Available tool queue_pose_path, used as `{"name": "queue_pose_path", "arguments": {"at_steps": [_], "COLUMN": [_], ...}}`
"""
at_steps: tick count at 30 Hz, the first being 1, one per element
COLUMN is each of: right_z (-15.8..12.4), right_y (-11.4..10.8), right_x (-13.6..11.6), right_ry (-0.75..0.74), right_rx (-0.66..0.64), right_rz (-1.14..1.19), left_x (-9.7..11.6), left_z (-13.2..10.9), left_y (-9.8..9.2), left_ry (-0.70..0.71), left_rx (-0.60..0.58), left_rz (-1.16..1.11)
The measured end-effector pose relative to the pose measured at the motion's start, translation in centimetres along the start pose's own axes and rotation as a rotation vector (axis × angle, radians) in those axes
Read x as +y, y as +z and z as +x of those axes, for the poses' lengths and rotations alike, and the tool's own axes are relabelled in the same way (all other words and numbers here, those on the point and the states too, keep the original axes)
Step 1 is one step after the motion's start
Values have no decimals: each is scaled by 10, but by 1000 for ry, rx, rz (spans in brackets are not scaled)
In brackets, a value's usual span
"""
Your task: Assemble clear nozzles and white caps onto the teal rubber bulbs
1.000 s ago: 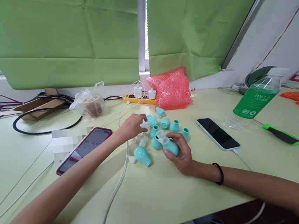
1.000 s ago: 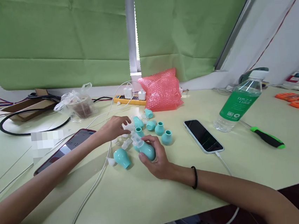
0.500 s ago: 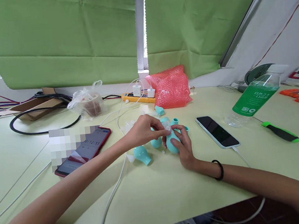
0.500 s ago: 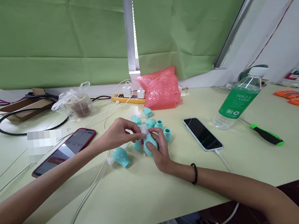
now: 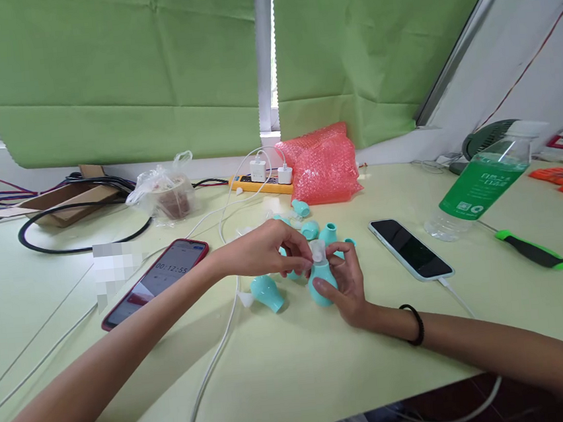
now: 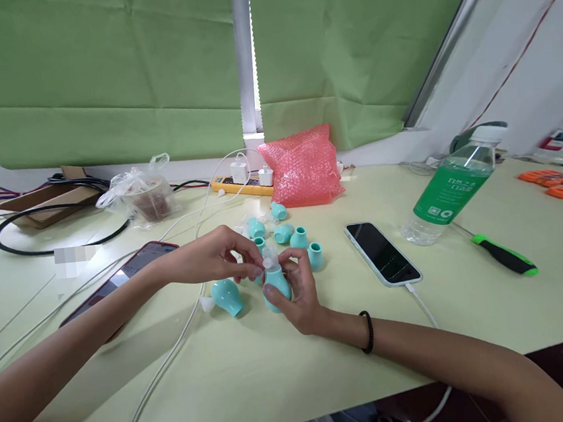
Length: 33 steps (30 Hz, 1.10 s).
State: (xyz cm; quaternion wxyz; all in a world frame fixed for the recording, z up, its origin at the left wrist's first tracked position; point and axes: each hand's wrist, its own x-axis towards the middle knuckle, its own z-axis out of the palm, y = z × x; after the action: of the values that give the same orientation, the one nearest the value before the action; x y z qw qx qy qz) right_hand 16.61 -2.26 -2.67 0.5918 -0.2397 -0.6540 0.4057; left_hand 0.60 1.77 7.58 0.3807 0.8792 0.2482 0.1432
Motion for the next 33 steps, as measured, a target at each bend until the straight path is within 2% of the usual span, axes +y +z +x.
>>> {"name": "queue_pose_path", "arguments": {"at_steps": [4,7,12,15,24,28,33], "right_z": [-5,-8,-9,-9,-11,-11,-9], "right_y": [1,2,4,6,5,4,3], "right_x": [-3,-3,-4,-7,-3,-3,-3], "right_ry": [-32,-123,-297,-335,-197,-92,8], "right_rx": [-38,-54,-51,-59,-30,-19,18], "right_rz": [-55,-106,-211,-243,-128,-69,-6], "left_x": [9,14,21,24,26,23,16], "left_z": [-2,-3,-6,-8,-9,-9,-5], "left_y": [2,8,10,9,17,16,20], "left_ry": [29,54,113,153,149,176,333], "left_rx": [29,36,-40,-78,-29,105,220], "left_rz": [155,226,363,446,858,879,954]}}
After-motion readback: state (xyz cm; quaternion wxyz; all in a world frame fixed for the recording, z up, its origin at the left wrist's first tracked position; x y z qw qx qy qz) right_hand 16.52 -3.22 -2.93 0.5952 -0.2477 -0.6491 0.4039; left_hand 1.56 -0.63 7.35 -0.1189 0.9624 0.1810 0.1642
